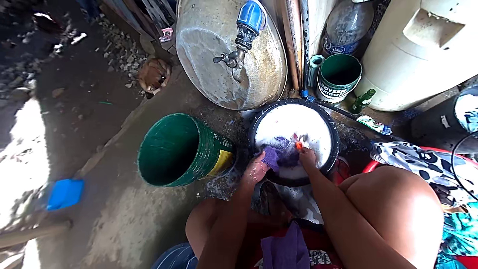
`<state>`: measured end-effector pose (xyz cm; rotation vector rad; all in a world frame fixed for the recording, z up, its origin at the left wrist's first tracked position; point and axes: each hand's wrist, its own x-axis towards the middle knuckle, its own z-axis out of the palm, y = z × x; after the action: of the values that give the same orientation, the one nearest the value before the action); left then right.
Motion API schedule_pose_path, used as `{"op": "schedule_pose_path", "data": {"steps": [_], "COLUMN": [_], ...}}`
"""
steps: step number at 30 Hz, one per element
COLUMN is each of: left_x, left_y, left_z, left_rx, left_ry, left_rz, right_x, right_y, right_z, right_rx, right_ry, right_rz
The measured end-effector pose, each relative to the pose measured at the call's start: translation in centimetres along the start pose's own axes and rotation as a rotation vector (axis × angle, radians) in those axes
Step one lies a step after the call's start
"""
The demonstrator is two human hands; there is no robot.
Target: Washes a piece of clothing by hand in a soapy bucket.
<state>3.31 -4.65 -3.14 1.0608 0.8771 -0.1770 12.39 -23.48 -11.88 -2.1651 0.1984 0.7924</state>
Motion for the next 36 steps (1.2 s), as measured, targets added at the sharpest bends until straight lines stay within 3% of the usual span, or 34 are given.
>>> {"op": "schedule_pose_path", "data": {"steps": [3,7,9,11,13,15,17,18,22,24,28,32,34,36], "left_x": [0.2,-1.8,-2.9,-2.9,-2.9,-2.9,-3.3,-3.5,-2.7,-2.7,-3.4,-3.2,-3.6,-3.9], "left_y": [-0.3,-1.1,0.0,0.5,0.5,0.6,1.0,1.4,3.0,3.3,4.5,5.3,5.3,5.5], "left_z": [0.4,1.0,2.0,1.8,1.6,1.3,1.0,1.1,1.0,0.5,-1.9,-5.0,-5.8,-6.0], "left_rx": [-0.032,-0.178,-0.198,-0.226,-0.247,-0.337,-0.428,-0.403,-0.01,0.082,0.338,0.66,0.477,0.073], "left_ry": [0.014,-0.001,0.016,-0.131,-0.203,-0.186,-0.144,-0.145,-0.06,-0.02,0.001,0.133,0.14,0.061], "left_rz": [-0.026,0.031,0.047,0.063,0.057,0.053,0.04,0.069,0.341,0.492,0.647,0.554,0.488,0.511], "right_x": [-3.2,-9.9,-9.2,-6.2,-5.7,-8.6,-10.7,-10.7,-5.3,-4.0,-6.6,-9.4,-9.7,-8.9], "right_y": [-4.1,-11.2,-11.6,-10.6,-10.5,-11.8,-12.3,-12.2,-11.3,-11.8,-15.4,-17.0,-16.6,-15.3], "right_z": [1.9,3.7,2.0,0.1,0.0,1.4,3.7,3.6,-1.2,-1.5,-2.5,-5.2,-6.3,-7.1], "right_rx": [0.179,0.216,0.122,0.063,0.04,0.004,0.078,0.107,-0.12,-0.198,-0.075,0.447,0.605,0.699], "right_ry": [0.051,-0.065,-0.031,0.059,0.098,0.044,0.131,0.135,-0.2,-0.398,-0.436,-0.458,-0.466,-0.47], "right_rz": [-0.126,-0.48,-0.449,-0.333,-0.326,-0.493,-0.762,-0.789,-0.516,-0.537,-0.705,-0.789,-0.783,-0.733]}}
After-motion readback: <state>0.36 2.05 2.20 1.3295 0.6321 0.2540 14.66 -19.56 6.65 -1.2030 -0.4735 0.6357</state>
